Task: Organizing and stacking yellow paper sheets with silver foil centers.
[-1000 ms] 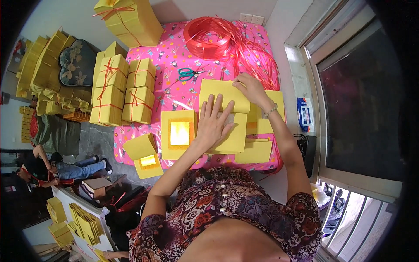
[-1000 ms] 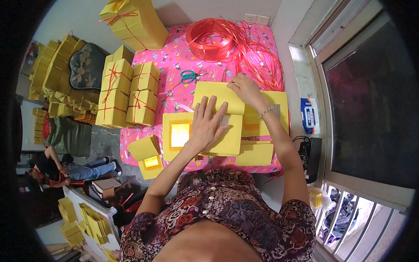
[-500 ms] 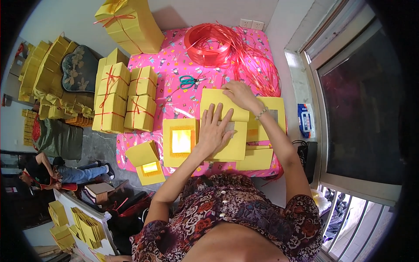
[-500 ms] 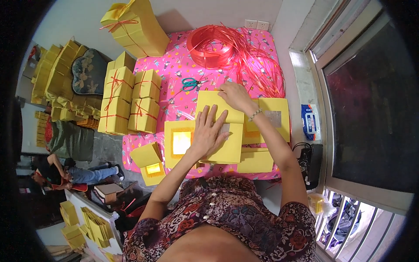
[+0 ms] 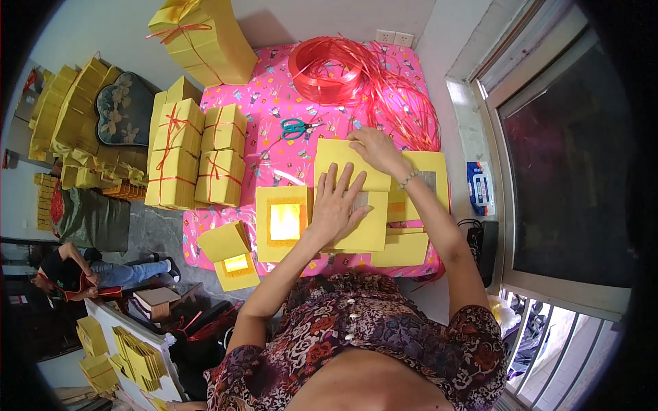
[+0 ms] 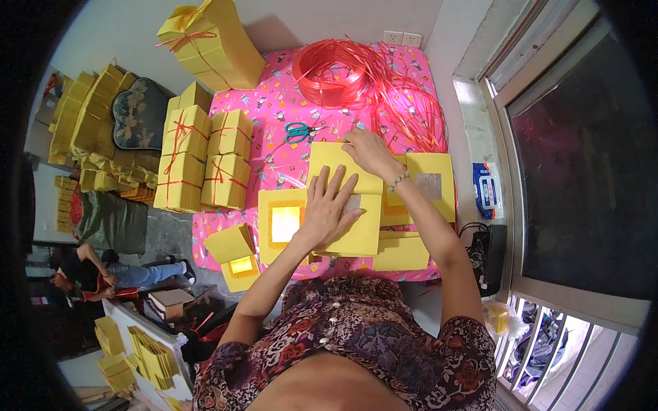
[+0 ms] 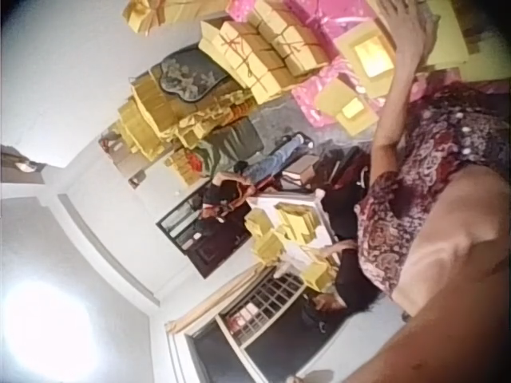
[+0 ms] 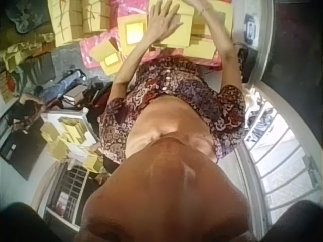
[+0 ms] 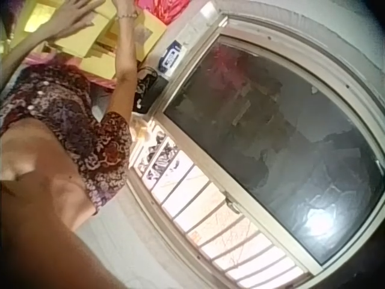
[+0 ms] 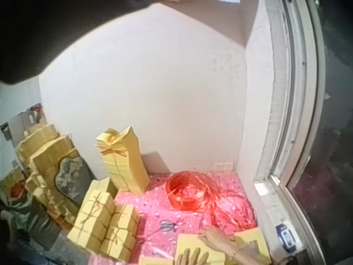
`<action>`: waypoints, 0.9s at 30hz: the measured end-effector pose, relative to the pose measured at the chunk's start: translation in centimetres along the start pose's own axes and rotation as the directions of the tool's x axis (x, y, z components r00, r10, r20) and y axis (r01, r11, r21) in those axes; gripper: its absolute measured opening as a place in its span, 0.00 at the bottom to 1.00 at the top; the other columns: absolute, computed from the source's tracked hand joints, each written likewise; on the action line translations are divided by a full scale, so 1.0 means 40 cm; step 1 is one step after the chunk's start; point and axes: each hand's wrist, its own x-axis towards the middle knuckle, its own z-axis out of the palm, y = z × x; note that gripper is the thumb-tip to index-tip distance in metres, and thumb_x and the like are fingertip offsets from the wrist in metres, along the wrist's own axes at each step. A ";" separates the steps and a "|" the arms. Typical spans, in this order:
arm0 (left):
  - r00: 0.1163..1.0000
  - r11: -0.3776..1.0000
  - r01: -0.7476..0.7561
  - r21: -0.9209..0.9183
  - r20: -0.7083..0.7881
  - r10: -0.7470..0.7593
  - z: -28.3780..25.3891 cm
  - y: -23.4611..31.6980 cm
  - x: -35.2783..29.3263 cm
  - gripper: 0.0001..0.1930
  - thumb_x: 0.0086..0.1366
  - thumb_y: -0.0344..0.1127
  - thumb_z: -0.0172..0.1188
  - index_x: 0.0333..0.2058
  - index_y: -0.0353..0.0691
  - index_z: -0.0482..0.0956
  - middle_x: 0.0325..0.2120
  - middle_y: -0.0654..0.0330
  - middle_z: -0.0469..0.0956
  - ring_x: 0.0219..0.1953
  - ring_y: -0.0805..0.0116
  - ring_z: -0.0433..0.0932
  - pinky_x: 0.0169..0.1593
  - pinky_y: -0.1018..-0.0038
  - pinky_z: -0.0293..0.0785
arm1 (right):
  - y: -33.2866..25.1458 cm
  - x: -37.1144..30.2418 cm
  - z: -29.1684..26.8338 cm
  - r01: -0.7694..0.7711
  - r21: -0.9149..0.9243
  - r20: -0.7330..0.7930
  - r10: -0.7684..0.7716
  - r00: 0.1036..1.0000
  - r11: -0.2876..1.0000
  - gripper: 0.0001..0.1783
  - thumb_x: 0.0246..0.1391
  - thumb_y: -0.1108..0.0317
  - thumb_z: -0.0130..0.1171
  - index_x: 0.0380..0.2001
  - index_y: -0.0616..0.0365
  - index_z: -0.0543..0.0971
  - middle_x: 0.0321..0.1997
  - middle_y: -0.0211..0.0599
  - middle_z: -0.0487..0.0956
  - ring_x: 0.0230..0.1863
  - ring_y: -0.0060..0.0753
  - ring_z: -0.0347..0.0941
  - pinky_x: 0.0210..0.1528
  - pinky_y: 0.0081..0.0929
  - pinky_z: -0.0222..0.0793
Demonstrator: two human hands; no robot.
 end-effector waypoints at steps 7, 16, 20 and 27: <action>1.000 1.000 -0.013 0.016 0.006 0.013 0.006 0.003 -0.010 0.37 0.63 0.58 0.51 0.65 0.46 0.56 0.65 0.45 0.52 0.67 0.35 0.45 0.66 0.43 0.42 | -0.017 -0.008 -0.005 -0.027 -0.021 0.002 0.027 1.000 0.999 0.11 0.55 0.64 0.55 0.35 0.61 0.78 0.36 0.45 0.76 0.42 0.48 0.73 0.44 0.42 0.69; 1.000 1.000 -0.005 0.016 0.018 0.004 0.015 -0.001 -0.006 0.38 0.63 0.59 0.51 0.66 0.46 0.56 0.66 0.45 0.50 0.67 0.34 0.42 0.66 0.43 0.42 | -0.010 0.002 0.003 -0.049 -0.030 0.020 0.050 0.999 0.998 0.12 0.56 0.63 0.54 0.36 0.61 0.78 0.35 0.46 0.77 0.41 0.49 0.74 0.44 0.43 0.70; 1.000 0.999 -0.018 0.030 0.005 0.018 0.013 0.001 0.001 0.38 0.63 0.59 0.51 0.66 0.46 0.56 0.66 0.45 0.50 0.68 0.34 0.41 0.66 0.43 0.42 | 0.004 -0.003 0.000 0.023 0.016 -0.062 -0.022 0.998 1.000 0.12 0.55 0.64 0.55 0.35 0.61 0.78 0.35 0.45 0.77 0.40 0.48 0.74 0.43 0.42 0.69; 1.000 0.998 -0.003 0.056 0.020 0.002 0.012 0.001 -0.010 0.38 0.63 0.60 0.49 0.66 0.46 0.56 0.66 0.45 0.50 0.68 0.34 0.41 0.66 0.44 0.42 | -0.113 -0.157 -0.045 -0.002 -0.040 -0.429 -0.016 0.903 0.999 0.08 0.53 0.66 0.58 0.32 0.59 0.75 0.31 0.40 0.73 0.35 0.46 0.71 0.39 0.39 0.68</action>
